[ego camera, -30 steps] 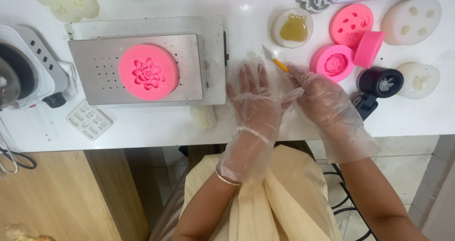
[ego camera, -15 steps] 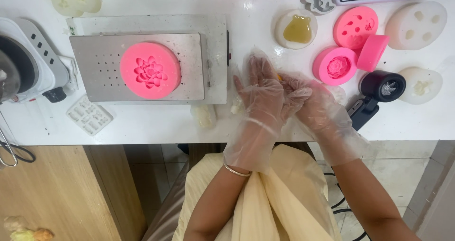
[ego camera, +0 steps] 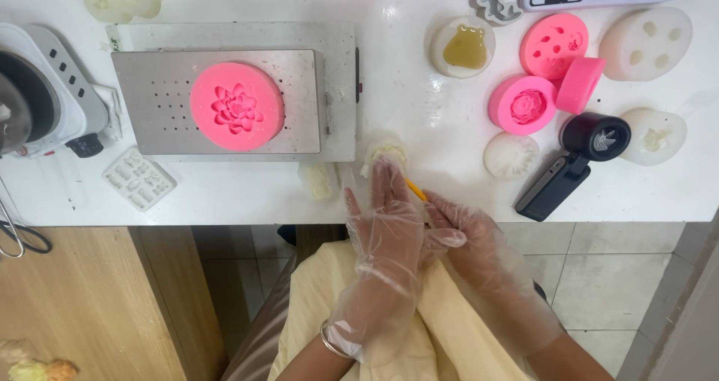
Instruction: Making decorative soap by melting a soap base, pouring it into silicone molds, and using a heat gun for finishing.
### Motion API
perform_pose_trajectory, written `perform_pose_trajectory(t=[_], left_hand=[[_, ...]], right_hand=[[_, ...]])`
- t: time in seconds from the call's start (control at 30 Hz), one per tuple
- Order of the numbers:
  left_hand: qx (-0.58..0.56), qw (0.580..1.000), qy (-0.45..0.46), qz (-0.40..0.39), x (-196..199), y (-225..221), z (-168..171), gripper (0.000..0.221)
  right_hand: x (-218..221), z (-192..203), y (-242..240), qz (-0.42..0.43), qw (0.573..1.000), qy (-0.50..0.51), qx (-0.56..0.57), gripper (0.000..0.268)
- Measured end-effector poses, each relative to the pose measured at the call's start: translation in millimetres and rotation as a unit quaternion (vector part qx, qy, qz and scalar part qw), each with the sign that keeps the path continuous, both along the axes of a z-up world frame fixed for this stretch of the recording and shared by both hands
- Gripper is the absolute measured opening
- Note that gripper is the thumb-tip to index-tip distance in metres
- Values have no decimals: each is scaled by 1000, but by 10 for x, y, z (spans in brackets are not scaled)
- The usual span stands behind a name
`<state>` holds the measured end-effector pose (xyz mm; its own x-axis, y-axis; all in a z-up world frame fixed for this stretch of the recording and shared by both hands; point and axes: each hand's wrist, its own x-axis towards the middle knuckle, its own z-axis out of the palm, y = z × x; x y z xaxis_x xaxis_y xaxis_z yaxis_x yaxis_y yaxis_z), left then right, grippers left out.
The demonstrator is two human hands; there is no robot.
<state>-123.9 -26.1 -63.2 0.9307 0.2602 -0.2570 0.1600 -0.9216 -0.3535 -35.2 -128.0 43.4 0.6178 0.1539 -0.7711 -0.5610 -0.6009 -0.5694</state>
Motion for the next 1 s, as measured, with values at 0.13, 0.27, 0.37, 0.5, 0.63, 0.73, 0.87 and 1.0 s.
perform_pose_trajectory(t=[0.13,0.27,0.37,0.5,0.63,0.73,0.87,1.0], left_hand=[[-321,900,258,140,606,275,759,147],[-283,940,166,97,440,215,546,150],[-281,931,212,96,547,237,698,149],[-334,923,173,79,819,320,1144,131],[-373,915,143,57,1221,301,945,126],[-375,910,163,59,1481,413,720,126],[-338,933,118,45,1624,550,770,135],[-320,902,277,84,1526,460,1055,109]], right_hand=[[-52,-81,-165,13,999,-49,13,33],[192,30,-260,12,996,-79,-50,36],[413,-9,-278,49,980,-161,-108,35],[577,-104,-233,60,964,-213,-149,35],[446,-312,-284,52,961,-233,-139,36],[414,-267,-190,62,969,-216,-103,32],[286,-431,-55,107,967,-156,-169,31],[294,-652,99,179,956,-118,-202,41]])
